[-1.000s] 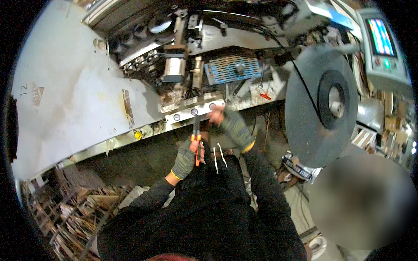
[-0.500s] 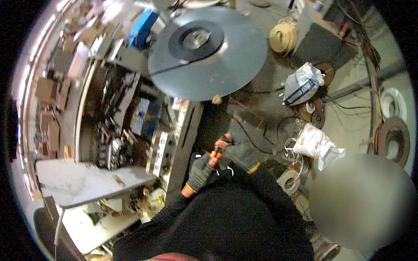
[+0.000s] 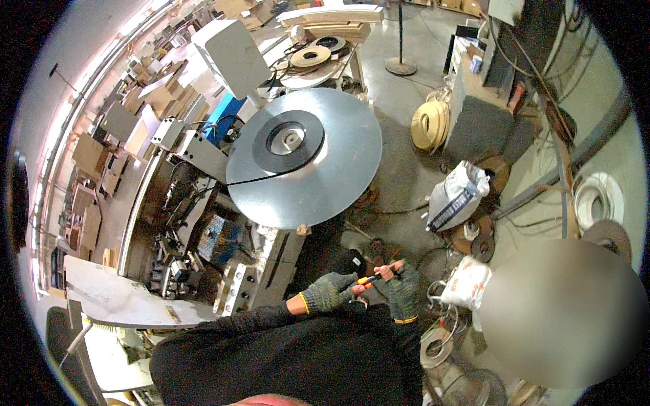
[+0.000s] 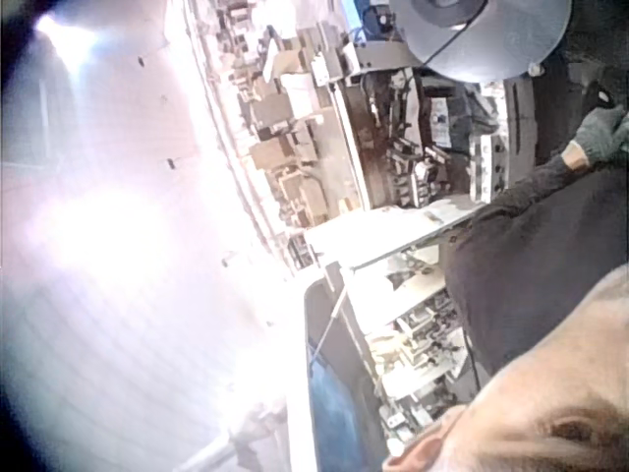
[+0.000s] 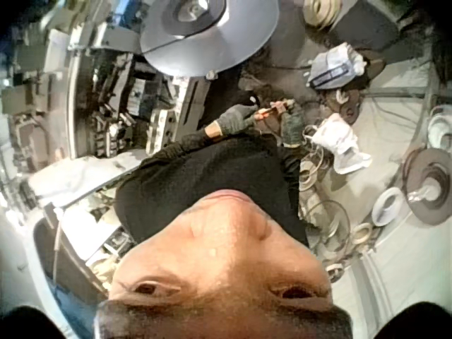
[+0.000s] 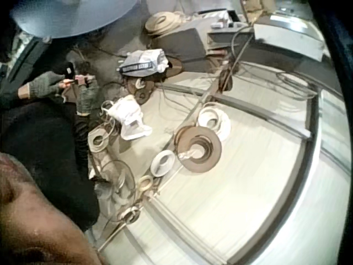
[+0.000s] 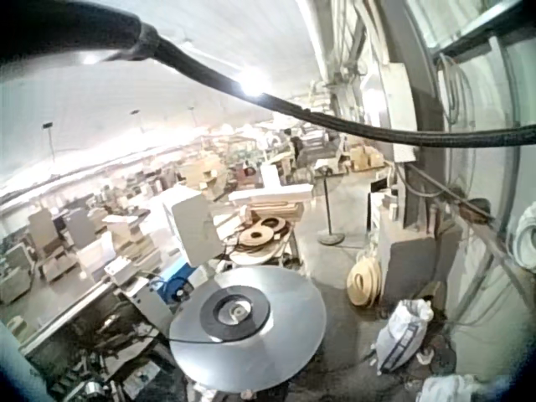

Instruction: The person uses a scraper and a small brush to remove residue and debris from the internal components of a woodworking machine, handling a black strip and cleaning around rollers and plates.

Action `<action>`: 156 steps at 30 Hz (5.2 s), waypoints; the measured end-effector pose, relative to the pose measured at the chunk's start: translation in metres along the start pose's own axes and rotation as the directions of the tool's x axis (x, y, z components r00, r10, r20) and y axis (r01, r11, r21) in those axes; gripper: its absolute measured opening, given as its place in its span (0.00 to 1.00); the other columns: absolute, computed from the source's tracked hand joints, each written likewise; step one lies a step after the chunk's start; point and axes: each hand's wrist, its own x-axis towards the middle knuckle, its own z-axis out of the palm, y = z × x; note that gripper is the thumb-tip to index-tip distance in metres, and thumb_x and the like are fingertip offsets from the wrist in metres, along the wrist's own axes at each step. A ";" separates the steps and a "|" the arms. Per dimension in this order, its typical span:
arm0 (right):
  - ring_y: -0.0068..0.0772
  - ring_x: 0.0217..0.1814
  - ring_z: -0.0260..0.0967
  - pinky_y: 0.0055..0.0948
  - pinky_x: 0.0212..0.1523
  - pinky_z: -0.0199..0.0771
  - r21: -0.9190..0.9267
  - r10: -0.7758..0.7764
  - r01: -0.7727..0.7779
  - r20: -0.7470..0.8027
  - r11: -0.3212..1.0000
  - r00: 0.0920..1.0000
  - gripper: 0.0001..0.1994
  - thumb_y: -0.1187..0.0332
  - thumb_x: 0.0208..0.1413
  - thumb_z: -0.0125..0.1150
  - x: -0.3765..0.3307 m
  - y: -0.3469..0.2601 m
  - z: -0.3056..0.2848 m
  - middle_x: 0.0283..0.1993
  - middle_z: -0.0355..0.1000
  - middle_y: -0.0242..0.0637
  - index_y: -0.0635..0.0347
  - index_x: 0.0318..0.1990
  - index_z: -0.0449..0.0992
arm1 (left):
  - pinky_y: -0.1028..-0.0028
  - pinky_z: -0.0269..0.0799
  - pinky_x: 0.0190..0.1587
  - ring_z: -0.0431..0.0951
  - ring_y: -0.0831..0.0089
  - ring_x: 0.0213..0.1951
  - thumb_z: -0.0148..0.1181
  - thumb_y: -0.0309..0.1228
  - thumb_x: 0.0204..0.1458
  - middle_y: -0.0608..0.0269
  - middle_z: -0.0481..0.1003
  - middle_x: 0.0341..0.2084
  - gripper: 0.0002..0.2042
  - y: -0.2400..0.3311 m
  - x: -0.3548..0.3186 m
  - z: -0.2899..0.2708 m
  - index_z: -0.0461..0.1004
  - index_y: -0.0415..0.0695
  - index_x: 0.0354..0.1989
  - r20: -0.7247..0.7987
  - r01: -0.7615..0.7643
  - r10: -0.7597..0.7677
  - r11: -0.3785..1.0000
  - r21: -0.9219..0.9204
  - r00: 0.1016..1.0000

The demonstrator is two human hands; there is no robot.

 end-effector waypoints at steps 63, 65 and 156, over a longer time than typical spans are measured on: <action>0.32 0.49 0.73 0.32 0.55 0.75 -0.766 -0.441 0.543 0.379 0.343 0.814 0.18 0.71 0.63 0.68 1.693 -0.025 -0.114 0.53 0.75 0.38 0.64 0.58 0.74 | 0.79 0.70 0.28 0.75 0.81 0.27 0.61 0.47 0.69 0.68 0.75 0.27 0.18 -0.198 1.173 -0.805 0.74 0.41 0.48 -0.795 -0.250 -0.589 0.755 -0.606 0.147; 0.34 0.52 0.74 0.37 0.55 0.75 -0.836 -0.155 0.245 0.193 0.491 0.969 0.14 0.65 0.65 0.67 1.712 0.003 -0.117 0.50 0.76 0.36 0.62 0.52 0.77 | 0.80 0.68 0.28 0.72 0.83 0.25 0.61 0.44 0.69 0.71 0.75 0.26 0.16 -0.201 1.193 -0.822 0.74 0.42 0.49 -0.847 -0.092 -0.521 0.843 -0.530 0.106; 0.21 0.42 0.73 0.24 0.46 0.74 -0.346 0.452 0.388 0.863 0.854 -0.227 0.16 0.76 0.66 0.64 2.228 0.157 1.043 0.45 0.80 0.30 0.55 0.59 0.82 | 0.57 0.83 0.27 0.84 0.54 0.26 0.62 0.52 0.66 0.49 0.82 0.30 0.22 -0.820 1.484 -1.258 0.75 0.42 0.44 0.262 -0.905 -0.868 0.421 -0.062 -0.422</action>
